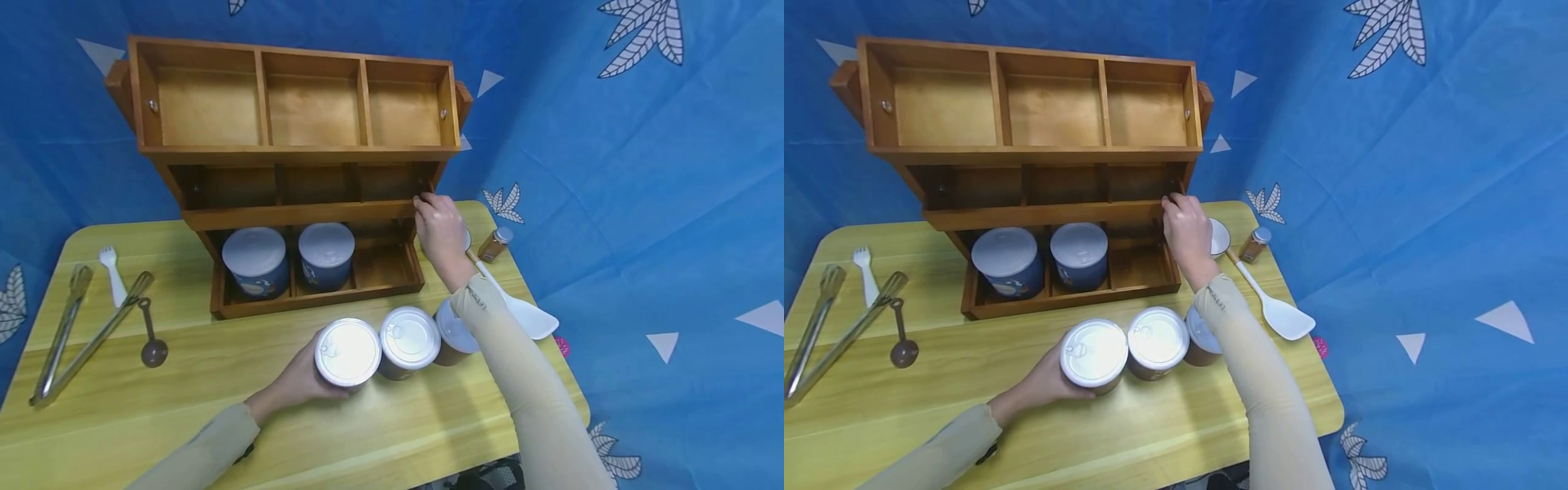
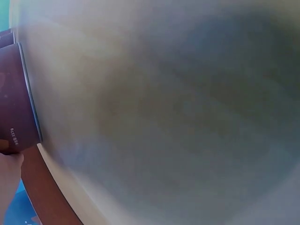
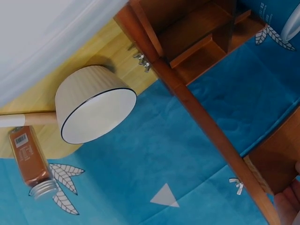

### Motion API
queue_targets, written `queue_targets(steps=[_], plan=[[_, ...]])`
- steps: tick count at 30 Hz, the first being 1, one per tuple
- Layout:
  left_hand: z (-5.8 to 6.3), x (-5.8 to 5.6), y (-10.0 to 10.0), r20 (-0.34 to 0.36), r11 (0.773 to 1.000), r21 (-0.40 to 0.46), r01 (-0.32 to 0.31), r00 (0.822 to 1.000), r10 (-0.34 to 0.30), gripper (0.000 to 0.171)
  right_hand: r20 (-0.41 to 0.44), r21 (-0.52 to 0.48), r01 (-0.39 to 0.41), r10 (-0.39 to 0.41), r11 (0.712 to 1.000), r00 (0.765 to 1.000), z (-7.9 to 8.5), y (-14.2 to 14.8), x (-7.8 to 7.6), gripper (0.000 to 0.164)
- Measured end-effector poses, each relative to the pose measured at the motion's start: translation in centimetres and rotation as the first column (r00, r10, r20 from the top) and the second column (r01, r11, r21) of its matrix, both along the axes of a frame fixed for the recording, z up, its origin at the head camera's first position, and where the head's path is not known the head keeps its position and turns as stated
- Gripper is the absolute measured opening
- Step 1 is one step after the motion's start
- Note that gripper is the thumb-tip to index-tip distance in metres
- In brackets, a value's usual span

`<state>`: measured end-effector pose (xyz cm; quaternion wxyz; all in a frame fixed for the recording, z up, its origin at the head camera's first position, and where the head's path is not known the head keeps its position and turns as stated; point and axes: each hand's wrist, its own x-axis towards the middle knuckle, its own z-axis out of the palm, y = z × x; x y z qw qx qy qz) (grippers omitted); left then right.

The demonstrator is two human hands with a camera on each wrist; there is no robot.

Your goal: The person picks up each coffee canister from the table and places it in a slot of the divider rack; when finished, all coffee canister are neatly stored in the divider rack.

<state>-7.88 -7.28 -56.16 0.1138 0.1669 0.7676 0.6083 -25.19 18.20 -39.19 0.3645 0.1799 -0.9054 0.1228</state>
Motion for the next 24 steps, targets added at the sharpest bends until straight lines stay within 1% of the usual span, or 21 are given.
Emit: queue_targets(steps=[4, 7, 9, 11, 14, 18, 24], plan=[[0.2, 0.2, 0.1, -0.010, 1.000, -0.001, -0.028, 1.000, 0.028, 0.118, 0.008, 0.005, -0.001, 0.001, 1.000, 1.000, -0.1, 0.0, 0.0, 0.019], [0.5, 0.3, -0.1, -0.009, 0.998, 0.002, -0.067, 0.998, 0.067, 0.117, 0.016, 0.013, -0.002, 0.002, 1.000, 1.000, -0.1, 0.1, 0.0, 0.019], [0.8, 0.0, -0.3, -0.008, 0.995, 0.005, -0.102, 0.995, 0.102, 0.117, 0.016, 0.015, 0.003, -0.003, 1.000, 1.000, -0.1, 0.1, 0.1, 0.019], [1.3, -0.5, -0.5, -0.006, 0.991, 0.012, -0.133, 0.991, 0.133, 0.117, 0.011, 0.012, 0.008, -0.008, 1.000, 1.000, -0.1, 0.2, 0.1, 0.019], [2.3, -1.7, -0.7, -0.006, 0.984, 0.024, -0.177, 0.984, 0.177, 0.118, 0.001, 0.008, 0.010, -0.010, 1.000, 1.000, 0.0, 0.3, 0.0, 0.019], [3.7, -3.1, -0.4, -0.035, 0.977, 0.045, -0.207, 0.977, 0.209, 0.119, -0.003, 0.011, 0.004, -0.004, 1.000, 1.000, 0.0, 0.3, 0.0, 0.019], [5.2, -5.3, 1.2, -0.088, 0.975, 0.121, -0.185, 0.977, 0.196, 0.117, -0.001, 0.014, 0.001, -0.001, 1.000, 1.000, 0.0, 0.1, 0.1, 0.018]])
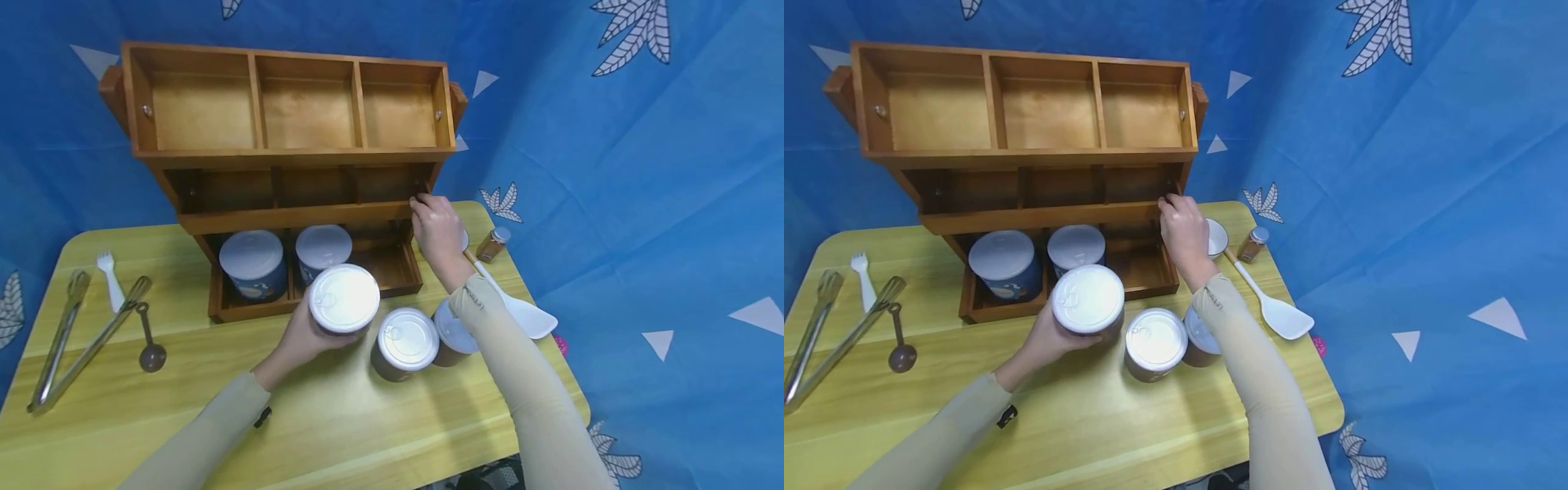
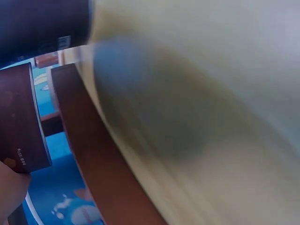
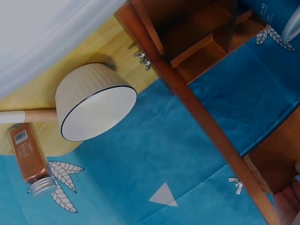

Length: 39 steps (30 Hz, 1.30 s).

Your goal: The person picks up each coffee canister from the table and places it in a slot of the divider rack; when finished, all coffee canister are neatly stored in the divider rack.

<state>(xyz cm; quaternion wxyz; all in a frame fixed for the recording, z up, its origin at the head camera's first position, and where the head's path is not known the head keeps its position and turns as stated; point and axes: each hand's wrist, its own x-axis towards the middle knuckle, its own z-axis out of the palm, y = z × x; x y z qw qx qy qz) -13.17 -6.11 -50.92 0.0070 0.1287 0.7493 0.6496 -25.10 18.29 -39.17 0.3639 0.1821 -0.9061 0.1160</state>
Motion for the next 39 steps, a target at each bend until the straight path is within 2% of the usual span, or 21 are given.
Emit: queue_targets(steps=[5, 14, 24, 35, 39], plan=[[0.8, -1.6, 2.0, -0.016, 1.000, 0.003, -0.004, 1.000, 0.005, 0.115, -0.002, 0.019, 0.009, -0.009, 1.000, 1.000, 0.1, 0.1, 0.0, 0.018], [1.2, -4.1, 5.1, -0.054, 0.998, -0.054, -0.025, 0.998, 0.022, 0.114, 0.028, 0.040, 0.030, -0.031, 0.999, 0.999, 0.4, 0.2, 0.1, 0.018], [1.3, -6.4, 7.5, 0.013, 0.970, -0.212, -0.119, 0.992, 0.125, 0.112, 0.015, 0.073, 0.024, -0.025, 0.997, 1.000, 0.5, 0.3, 0.1, 0.017], [1.7, -8.2, 10.0, 0.000, 0.948, -0.220, -0.230, 0.972, 0.236, 0.111, -0.054, 0.074, 0.023, -0.019, 0.997, 0.998, 0.2, 0.4, -0.2, 0.015], [1.4, -8.9, 10.5, -0.001, 0.939, -0.225, -0.261, 0.963, 0.268, 0.112, -0.058, 0.065, 0.023, -0.020, 0.998, 0.998, 0.1, 0.4, -0.2, 0.014]])
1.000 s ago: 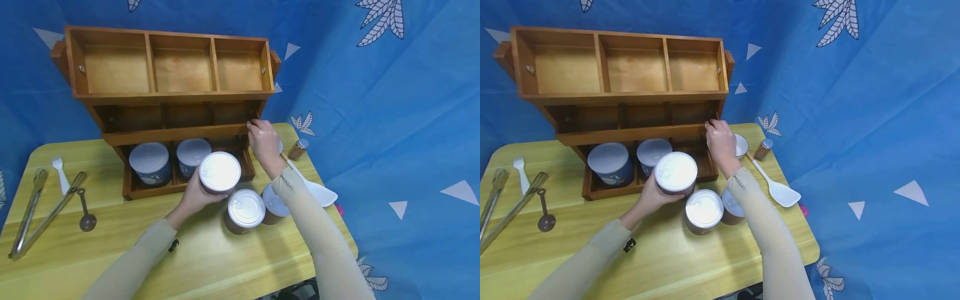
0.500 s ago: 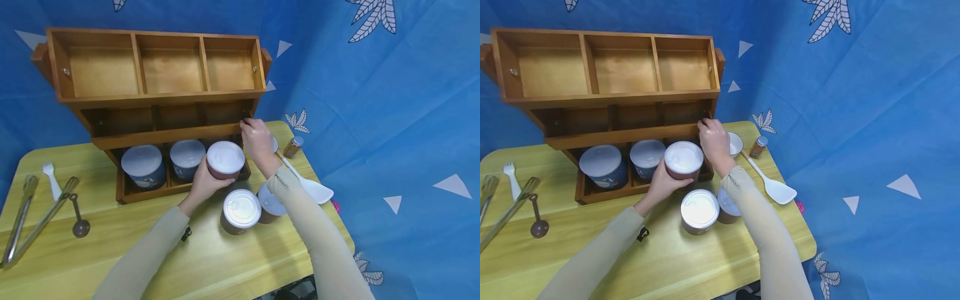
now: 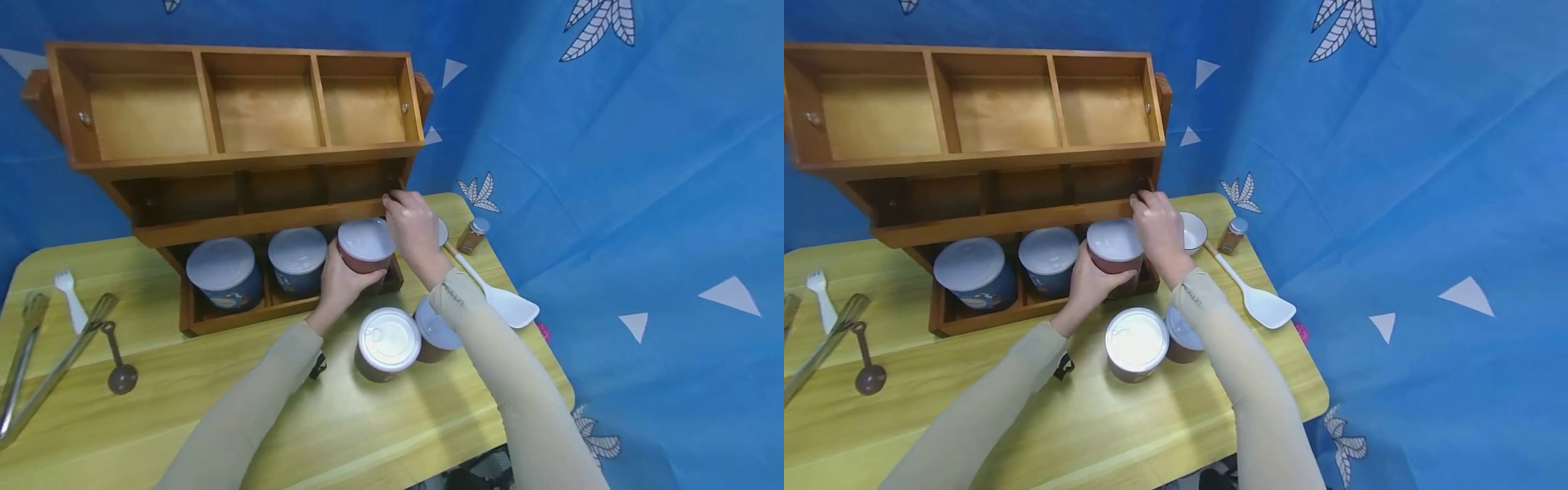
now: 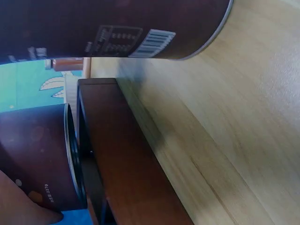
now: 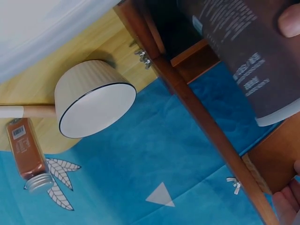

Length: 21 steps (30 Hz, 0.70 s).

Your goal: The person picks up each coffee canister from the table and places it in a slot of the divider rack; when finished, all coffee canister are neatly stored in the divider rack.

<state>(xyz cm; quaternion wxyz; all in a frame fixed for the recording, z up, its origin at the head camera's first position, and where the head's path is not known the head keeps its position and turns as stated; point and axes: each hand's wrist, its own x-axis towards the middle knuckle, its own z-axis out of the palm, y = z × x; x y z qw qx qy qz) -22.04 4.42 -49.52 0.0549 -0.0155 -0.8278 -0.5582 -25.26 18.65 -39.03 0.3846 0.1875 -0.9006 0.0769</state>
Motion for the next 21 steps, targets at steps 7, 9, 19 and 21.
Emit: queue_targets(steps=[7, 9, 19, 21], plan=[[-0.9, -1.1, 1.0, -0.030, 0.997, -0.011, -0.079, 0.996, 0.078, 0.108, -0.014, 0.010, 0.014, -0.014, 1.000, 1.000, 0.0, 0.0, 0.1, 0.016], [-1.3, -1.5, 1.3, -0.049, 0.995, 0.002, -0.104, 0.993, 0.104, 0.106, -0.014, 0.009, 0.020, -0.020, 1.000, 1.000, -0.1, 0.0, 0.0, 0.016], [-2.9, -3.0, 2.3, -0.100, 0.984, 0.037, -0.175, 0.979, 0.178, 0.100, -0.014, 0.013, 0.010, -0.010, 1.000, 1.000, -0.1, -0.2, 0.0, 0.017], [-3.1, -3.1, 2.5, -0.091, 0.986, 0.039, -0.165, 0.982, 0.167, 0.101, -0.016, 0.013, 0.014, -0.014, 1.000, 1.000, -0.1, -0.1, -0.1, 0.018]])
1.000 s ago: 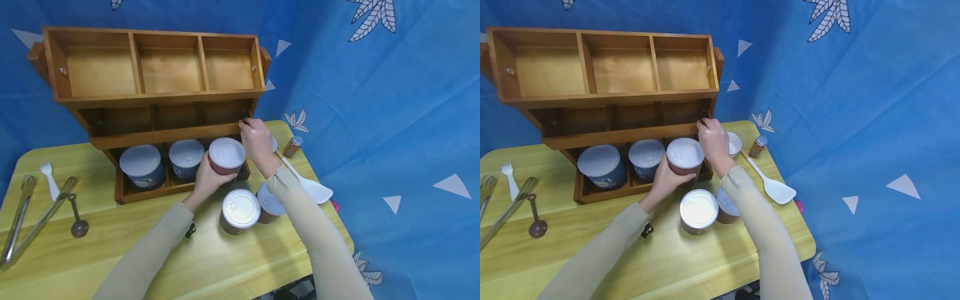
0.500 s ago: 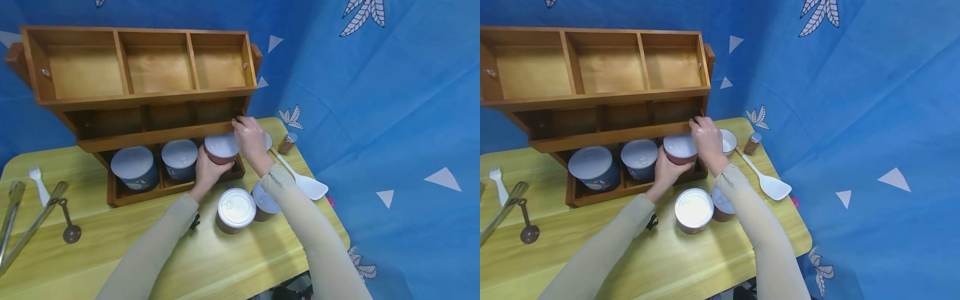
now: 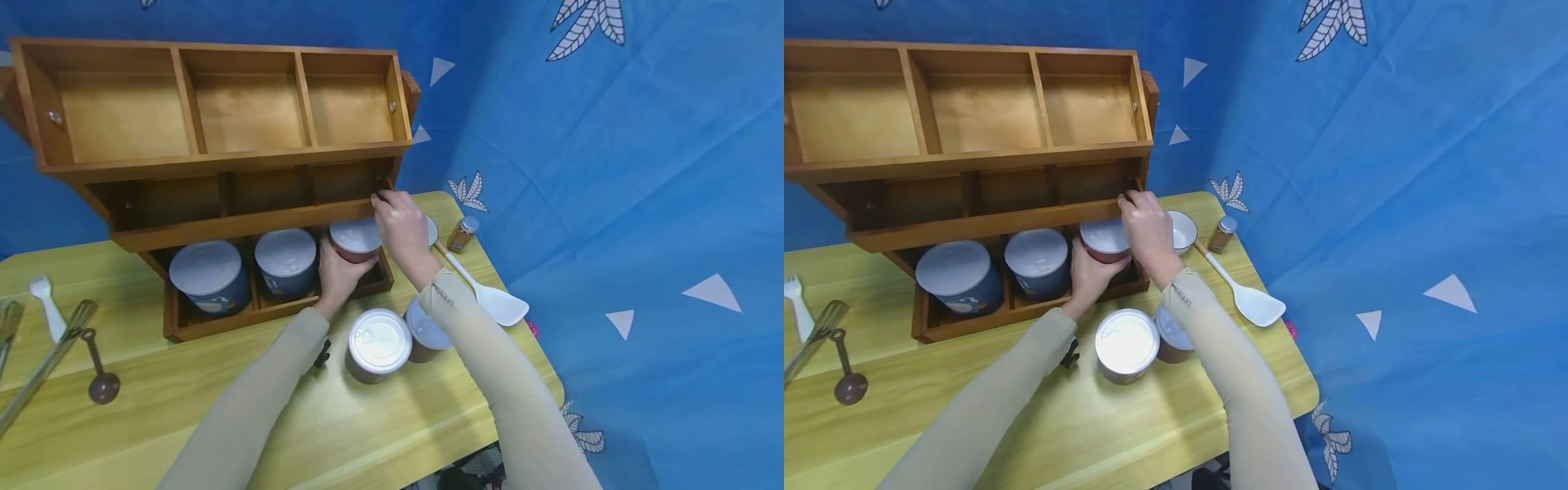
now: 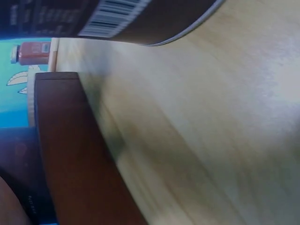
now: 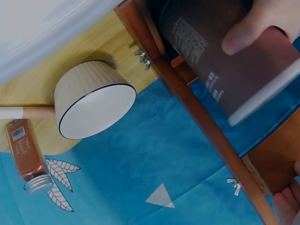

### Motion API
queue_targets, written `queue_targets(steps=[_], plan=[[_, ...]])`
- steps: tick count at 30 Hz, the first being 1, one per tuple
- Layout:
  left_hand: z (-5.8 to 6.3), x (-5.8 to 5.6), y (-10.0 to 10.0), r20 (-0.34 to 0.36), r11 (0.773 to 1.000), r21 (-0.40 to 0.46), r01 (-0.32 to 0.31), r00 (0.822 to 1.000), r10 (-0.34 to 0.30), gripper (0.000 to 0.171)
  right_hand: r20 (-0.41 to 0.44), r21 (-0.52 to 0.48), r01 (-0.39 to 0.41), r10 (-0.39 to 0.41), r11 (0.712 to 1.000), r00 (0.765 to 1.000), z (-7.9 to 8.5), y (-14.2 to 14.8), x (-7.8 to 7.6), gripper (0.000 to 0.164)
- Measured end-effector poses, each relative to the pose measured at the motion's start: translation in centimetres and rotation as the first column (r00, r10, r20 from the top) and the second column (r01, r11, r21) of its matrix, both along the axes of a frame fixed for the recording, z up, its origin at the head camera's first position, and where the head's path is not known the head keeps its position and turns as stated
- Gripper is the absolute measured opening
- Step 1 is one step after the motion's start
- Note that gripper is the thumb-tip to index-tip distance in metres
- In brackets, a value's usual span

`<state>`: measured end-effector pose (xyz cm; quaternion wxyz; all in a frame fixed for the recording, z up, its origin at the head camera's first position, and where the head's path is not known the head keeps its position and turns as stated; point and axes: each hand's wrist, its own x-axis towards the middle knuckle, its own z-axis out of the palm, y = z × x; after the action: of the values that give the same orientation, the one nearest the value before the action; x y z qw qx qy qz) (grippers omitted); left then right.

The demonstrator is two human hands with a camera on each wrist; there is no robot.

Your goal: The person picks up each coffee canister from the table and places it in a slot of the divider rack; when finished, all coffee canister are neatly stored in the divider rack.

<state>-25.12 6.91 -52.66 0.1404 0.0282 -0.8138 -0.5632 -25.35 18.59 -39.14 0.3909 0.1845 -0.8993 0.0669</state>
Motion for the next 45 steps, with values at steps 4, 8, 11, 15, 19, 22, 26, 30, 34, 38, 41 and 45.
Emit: queue_targets(steps=[4, 8, 11, 15, 19, 22, 26, 30, 34, 38, 41, 45], plan=[[-0.5, -0.1, -0.1, 0.018, 1.000, -0.008, 0.013, 1.000, -0.013, 0.104, 0.002, -0.004, 0.002, -0.002, 1.000, 1.000, 0.1, 0.0, -0.1, 0.017], [-1.1, -0.1, -0.2, 0.030, 1.000, -0.007, 0.023, 0.999, -0.022, 0.103, 0.009, -0.006, 0.000, 0.000, 1.000, 1.000, 0.1, -0.1, 0.0, 0.017], [-1.6, 0.0, -0.3, 0.048, 1.000, -0.011, 0.028, 0.998, -0.028, 0.104, 0.017, -0.004, 0.002, -0.001, 1.000, 1.000, 0.1, -0.1, 0.0, 0.016], [-1.9, 0.1, -0.4, 0.059, 0.999, -0.031, 0.038, 0.998, -0.036, 0.106, 0.026, 0.001, 0.004, -0.004, 1.000, 1.000, 0.0, 0.0, 0.1, 0.016], [-1.9, 0.2, -0.5, 0.075, 0.998, -0.045, 0.045, 0.996, -0.042, 0.107, 0.030, 0.002, -0.004, 0.004, 1.000, 1.000, 0.0, -0.1, 0.1, 0.016], [-1.8, 0.3, -0.5, 0.099, 0.998, -0.039, 0.051, 0.994, -0.047, 0.109, 0.022, 0.000, -0.003, 0.003, 1.000, 1.000, 0.0, -0.1, 0.1, 0.016], [-1.6, 0.5, -0.4, 0.124, 0.998, -0.021, 0.059, 0.991, -0.056, 0.109, 0.005, -0.005, 0.000, 0.000, 1.000, 1.000, -0.1, 0.0, 0.1, 0.016], [-1.7, 0.8, -0.3, 0.136, 0.998, -0.023, 0.055, 0.989, -0.051, 0.109, 0.004, -0.010, -0.005, 0.005, 1.000, 1.000, -0.1, 0.0, 0.1, 0.016], [-1.4, 1.2, -0.6, 0.141, 0.997, -0.022, 0.071, 0.988, -0.068, 0.107, 0.031, -0.014, 0.002, -0.002, 1.000, 1.000, 0.1, -0.2, 0.2, 0.016], [-0.8, 2.3, -1.4, 0.153, 0.989, -0.029, 0.144, 0.978, -0.138, 0.107, 0.055, -0.008, 0.015, -0.014, 1.000, 0.998, 0.2, -0.1, 0.4, 0.017], [0.0, 3.9, -2.8, 0.186, 0.969, -0.081, 0.235, 0.958, -0.217, 0.103, 0.057, -0.010, 0.007, -0.006, 1.000, 0.998, 0.2, -0.3, 0.4, 0.017], [1.7, 6.7, -4.7, 0.233, 0.903, -0.162, 0.398, 0.904, -0.357, 0.089, 0.054, -0.026, -0.001, 0.002, 1.000, 0.999, 0.2, -0.3, 0.3, 0.017]])
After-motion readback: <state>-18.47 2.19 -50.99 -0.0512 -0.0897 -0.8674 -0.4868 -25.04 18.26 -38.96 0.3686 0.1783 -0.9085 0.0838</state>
